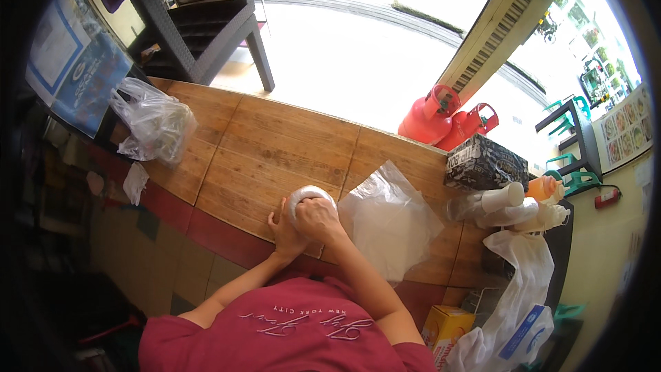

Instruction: The person repeatedly wraps small white cylindrical items in clear plastic bags on a wooden counter. They open each bag, insert an item, and fold the top, handling one item at a time throughout the clip.

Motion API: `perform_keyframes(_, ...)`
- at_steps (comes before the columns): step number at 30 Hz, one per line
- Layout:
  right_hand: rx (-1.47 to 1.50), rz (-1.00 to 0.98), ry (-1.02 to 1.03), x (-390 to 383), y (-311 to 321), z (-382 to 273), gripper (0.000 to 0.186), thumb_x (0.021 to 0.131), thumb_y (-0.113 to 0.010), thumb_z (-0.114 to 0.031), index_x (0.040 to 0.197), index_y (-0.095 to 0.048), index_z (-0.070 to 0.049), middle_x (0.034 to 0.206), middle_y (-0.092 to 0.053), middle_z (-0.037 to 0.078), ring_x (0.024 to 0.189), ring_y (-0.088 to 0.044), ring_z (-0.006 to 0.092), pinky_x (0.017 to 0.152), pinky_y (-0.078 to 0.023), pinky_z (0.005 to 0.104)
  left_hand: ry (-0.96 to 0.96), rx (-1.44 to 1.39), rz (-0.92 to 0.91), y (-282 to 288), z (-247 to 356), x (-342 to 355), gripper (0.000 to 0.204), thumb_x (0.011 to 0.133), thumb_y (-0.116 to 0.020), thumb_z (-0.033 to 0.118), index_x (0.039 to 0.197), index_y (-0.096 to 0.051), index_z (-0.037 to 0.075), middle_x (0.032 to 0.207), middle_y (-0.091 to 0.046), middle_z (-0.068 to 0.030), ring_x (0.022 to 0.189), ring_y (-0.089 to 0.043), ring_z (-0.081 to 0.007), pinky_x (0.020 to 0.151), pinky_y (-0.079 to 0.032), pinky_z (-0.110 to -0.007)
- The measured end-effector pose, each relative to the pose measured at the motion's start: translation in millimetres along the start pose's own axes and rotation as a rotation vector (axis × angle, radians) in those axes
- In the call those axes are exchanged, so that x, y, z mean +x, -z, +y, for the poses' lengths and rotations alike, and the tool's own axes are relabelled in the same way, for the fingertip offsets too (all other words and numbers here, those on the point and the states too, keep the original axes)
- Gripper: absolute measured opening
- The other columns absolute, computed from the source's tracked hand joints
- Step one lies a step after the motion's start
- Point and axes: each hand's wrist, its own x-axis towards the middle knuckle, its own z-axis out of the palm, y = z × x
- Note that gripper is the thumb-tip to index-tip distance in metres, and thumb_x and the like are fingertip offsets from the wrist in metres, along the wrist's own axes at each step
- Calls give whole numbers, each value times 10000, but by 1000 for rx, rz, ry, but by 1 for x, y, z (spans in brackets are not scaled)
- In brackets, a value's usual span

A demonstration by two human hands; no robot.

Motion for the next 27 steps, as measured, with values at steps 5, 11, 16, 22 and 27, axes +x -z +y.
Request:
perform_keyframes(5, -10, -38, -24, 3, -1, 2, 197, 741, -602, -179, 642, -678, -26, 691, -675, 183, 638, -678, 305, 601, -542, 404, -178, 20, 217, -11, -16, 6, 659, 793, -702, 408, 1327, -479, 91, 1360, -511, -101, 1398, -360, -229, 1015, -242, -530)
perform_keyframes(11, -33, 14, -2, 6, 3, 9, 198, 738, -607, -186, 642, -678, -28, 683, -676, 176, 642, -682, 304, 595, -542, 397, -214, -95, 192, -5, -20, 20, 456, 796, -686, 283, 1177, -522, 95, 1183, -585, -87, 1207, -504, -244, 934, -287, -501)
perform_keyframes(16, -43, -70, -68, 9, 8, 11, 194, 738, -613, -185, 660, -680, -20, 711, -679, 180, 665, -676, 317, 625, -541, 405, -128, -81, 57, 3, -7, 24, 485, 775, -704, 301, 1159, -515, 73, 1135, -547, -102, 1201, -447, -295, 967, -278, -522)
perform_keyframes(22, 154, 390, 61, -26, 17, 2, 173, 786, -614, -48, 941, -670, 6, 1056, -639, 131, 1027, -606, 294, 874, -502, 408, -48, -84, 36, 1, 7, 21, 525, 767, -719, 300, 1172, -482, 67, 1151, -512, -123, 1194, -426, -320, 1009, -238, -577)
perform_keyframes(27, -330, 555, -529, -121, 30, 25, 268, 851, -614, -115, 1088, -644, 7, 1075, -592, 150, 1013, -534, 349, 896, -435, 454, -153, -157, 64, -6, 2, 14, 571, 762, -728, 259, 1210, -432, 64, 1155, -479, -125, 1179, -418, -322, 995, -227, -563)
